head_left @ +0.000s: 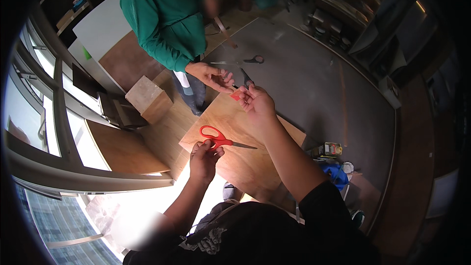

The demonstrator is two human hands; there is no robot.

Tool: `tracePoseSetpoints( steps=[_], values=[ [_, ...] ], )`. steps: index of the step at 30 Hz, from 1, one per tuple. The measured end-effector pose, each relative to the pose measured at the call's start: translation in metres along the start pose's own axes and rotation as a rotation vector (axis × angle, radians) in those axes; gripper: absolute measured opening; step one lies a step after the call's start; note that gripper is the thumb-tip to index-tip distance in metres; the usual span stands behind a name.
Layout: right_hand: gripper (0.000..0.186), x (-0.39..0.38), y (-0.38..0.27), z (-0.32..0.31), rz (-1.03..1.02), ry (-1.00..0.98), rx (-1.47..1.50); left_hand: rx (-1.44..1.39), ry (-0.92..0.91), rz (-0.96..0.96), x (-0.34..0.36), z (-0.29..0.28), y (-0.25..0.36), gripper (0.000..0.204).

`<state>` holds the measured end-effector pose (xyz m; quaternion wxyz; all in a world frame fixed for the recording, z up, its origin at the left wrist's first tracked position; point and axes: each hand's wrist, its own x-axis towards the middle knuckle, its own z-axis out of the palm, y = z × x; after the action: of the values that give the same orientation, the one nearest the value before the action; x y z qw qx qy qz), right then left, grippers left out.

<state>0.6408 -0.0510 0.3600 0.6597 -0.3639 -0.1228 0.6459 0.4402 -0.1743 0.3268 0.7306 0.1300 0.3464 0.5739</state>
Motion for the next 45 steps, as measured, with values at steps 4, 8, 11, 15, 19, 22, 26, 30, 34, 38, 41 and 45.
tracePoseSetpoints(
  steps=[4, 8, 11, 15, 19, 22, 26, 30, 34, 38, 41, 45],
  values=[
    [0.012, 0.014, 0.03, 0.017, 0.053, -0.026, -0.086, 0.032, 0.033, 0.052, 0.004, -0.019, 0.024, 0.013],
    [0.013, 0.019, 0.05, 0.032, 0.086, -0.018, -0.125, -0.005, 0.054, 0.073, 0.005, -0.032, 0.042, 0.013],
    [0.014, 0.024, 0.056, 0.04, 0.074, 0.0, -0.125, -0.05, 0.059, 0.076, 0.008, -0.041, 0.05, 0.012],
    [0.015, 0.024, 0.043, 0.053, 0.101, -0.04, -0.273, -0.087, 0.04, 0.087, 0.015, -0.036, 0.061, 0.012],
    [0.015, -0.018, 0.017, 0.052, -0.057, -0.005, -0.558, -0.115, -0.018, 0.151, 0.014, -0.028, 0.077, 0.01],
    [0.019, -0.064, 0.014, 0.025, 0.043, -0.151, -0.563, 0.148, -0.145, 0.38, 0.012, -0.021, 0.075, 0.011],
    [0.027, -0.133, 0.028, 0.007, 0.305, -0.384, -0.566, 0.898, -0.423, 0.939, 0.001, 0.015, 0.052, 0.014],
    [0.029, -0.149, 0.029, -0.004, 0.262, -0.334, -0.279, 1.162, -0.626, 1.173, 0.004, 0.031, 0.041, 0.02],
    [0.033, -0.165, 0.023, -0.015, 0.249, -0.313, -0.012, 1.235, -0.768, 1.209, 0.003, 0.044, 0.027, 0.019],
    [0.042, -0.17, 0.025, -0.039, 0.211, -0.371, 0.062, 1.263, -0.854, 1.112, -0.006, 0.053, 0.017, 0.023],
    [0.042, -0.178, 0.017, -0.034, 0.154, -0.355, 0.037, 1.298, -0.946, 1.077, -0.009, 0.054, 0.01, 0.03],
    [0.031, -0.185, 0.014, -0.049, 0.077, -0.235, -0.126, 1.273, -1.026, 1.048, -0.008, 0.05, 0.002, 0.029]
  ],
)
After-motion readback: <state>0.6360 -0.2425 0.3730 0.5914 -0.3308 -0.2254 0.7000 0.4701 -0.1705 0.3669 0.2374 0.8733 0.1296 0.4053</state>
